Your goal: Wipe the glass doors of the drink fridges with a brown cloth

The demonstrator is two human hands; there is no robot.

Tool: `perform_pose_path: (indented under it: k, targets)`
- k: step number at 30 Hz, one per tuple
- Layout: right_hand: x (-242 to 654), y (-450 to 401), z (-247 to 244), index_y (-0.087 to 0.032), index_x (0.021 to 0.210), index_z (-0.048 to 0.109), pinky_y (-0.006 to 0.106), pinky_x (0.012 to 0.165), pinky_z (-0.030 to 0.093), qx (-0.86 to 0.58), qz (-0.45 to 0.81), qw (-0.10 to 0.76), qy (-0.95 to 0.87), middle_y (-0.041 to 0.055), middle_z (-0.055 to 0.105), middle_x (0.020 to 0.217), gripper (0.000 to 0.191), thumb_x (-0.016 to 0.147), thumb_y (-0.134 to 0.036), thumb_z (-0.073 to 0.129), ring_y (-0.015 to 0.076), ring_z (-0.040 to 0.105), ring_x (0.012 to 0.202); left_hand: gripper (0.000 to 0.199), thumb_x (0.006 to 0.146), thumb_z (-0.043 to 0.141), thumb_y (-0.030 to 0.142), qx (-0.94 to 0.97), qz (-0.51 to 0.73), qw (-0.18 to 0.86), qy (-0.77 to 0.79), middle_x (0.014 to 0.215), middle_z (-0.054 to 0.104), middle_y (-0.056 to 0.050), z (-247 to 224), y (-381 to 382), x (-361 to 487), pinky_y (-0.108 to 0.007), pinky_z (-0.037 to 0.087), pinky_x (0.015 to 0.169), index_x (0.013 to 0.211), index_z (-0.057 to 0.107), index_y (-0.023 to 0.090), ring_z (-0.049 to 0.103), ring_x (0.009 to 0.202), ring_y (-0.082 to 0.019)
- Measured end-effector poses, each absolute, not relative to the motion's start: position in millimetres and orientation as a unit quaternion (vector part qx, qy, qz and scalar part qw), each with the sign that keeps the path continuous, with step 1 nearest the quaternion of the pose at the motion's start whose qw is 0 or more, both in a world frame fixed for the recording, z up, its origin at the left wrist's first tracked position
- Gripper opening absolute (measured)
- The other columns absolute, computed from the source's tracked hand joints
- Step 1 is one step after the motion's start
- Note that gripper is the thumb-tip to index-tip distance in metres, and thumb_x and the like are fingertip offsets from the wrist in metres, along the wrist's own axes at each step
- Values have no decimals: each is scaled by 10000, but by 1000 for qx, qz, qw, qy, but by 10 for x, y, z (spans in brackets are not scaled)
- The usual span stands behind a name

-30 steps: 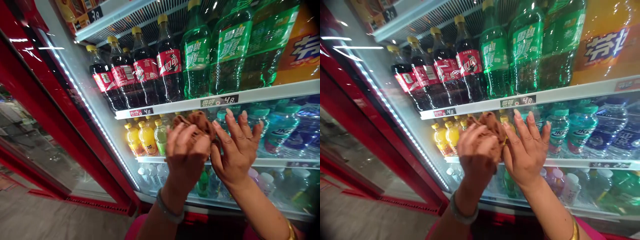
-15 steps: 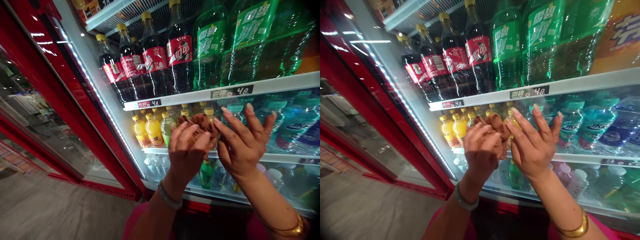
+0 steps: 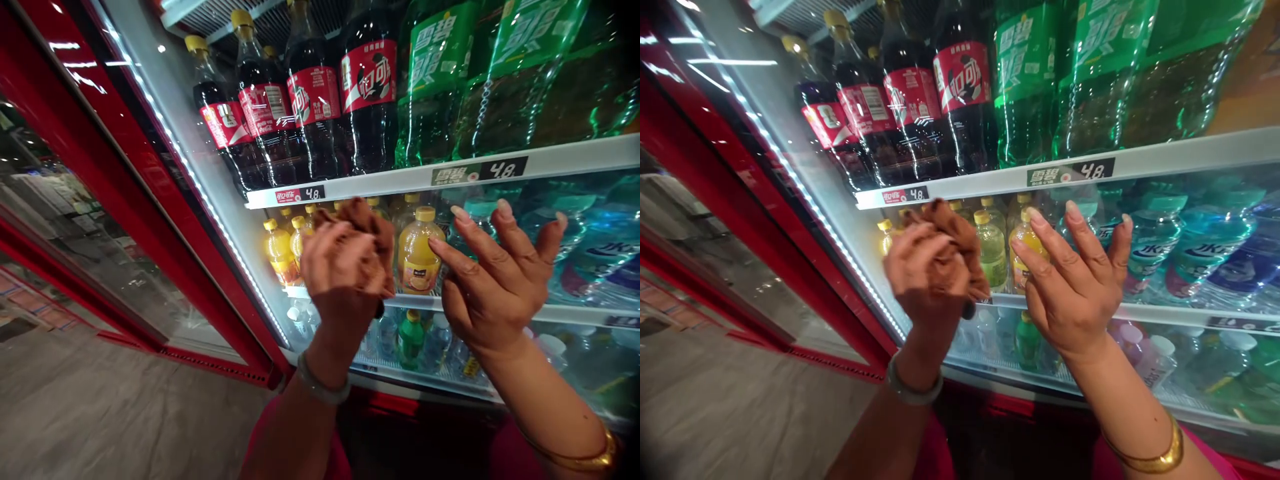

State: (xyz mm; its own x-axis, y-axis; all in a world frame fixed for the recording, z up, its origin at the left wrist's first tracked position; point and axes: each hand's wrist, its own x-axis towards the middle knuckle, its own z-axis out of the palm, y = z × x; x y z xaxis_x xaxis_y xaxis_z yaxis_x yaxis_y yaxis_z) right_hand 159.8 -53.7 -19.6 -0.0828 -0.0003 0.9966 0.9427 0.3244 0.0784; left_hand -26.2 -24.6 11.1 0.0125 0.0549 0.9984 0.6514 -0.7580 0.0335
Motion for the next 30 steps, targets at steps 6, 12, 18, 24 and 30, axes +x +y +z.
perform_pose_path:
  k: [6,12,18,24,30]
  targets:
    - [1589,-505,-210,-454,1405,576,657,1280,205,-406,-434,552,-585,-74,594,1483,558,899,-220,554,280,467,1474,230,885,662,224,-665,-663,218,-268,1305,616,-75,10,-301,-156,-513,440,1177,1114,654,248,563,1336,-255]
    - [1589,-528,-205,-401,1450,554,679,1281,183,-389,-427,553,-601,-37,598,1481,551,924,-242,517,304,450,1485,257,883,745,280,-764,-576,248,-151,1205,688,-37,-233,-330,-19,-462,415,1223,1133,689,300,562,1320,-224]
    - [1568,-557,-193,-440,1434,560,663,1287,198,-407,-424,547,-595,-62,591,1483,627,875,-156,574,303,460,1479,209,945,633,296,-717,-619,240,-213,1270,656,-76,-29,-240,-252,-544,403,1212,1152,656,271,576,1330,-252]
    - [1600,-515,-220,-360,1380,637,607,1304,178,-383,-430,559,-597,-15,644,1432,465,927,-287,563,307,473,1468,188,925,675,297,-745,-606,215,-180,1180,681,-51,-353,-415,53,-470,441,1209,1109,682,258,577,1307,-230]
    - [1583,-523,-188,-347,1449,571,631,1301,169,-397,-433,546,-597,8,604,1479,590,881,-189,593,306,496,1449,517,877,719,270,-699,-645,223,-214,1270,669,-71,-79,-218,-273,-493,461,1183,1370,559,262,583,1316,-248]
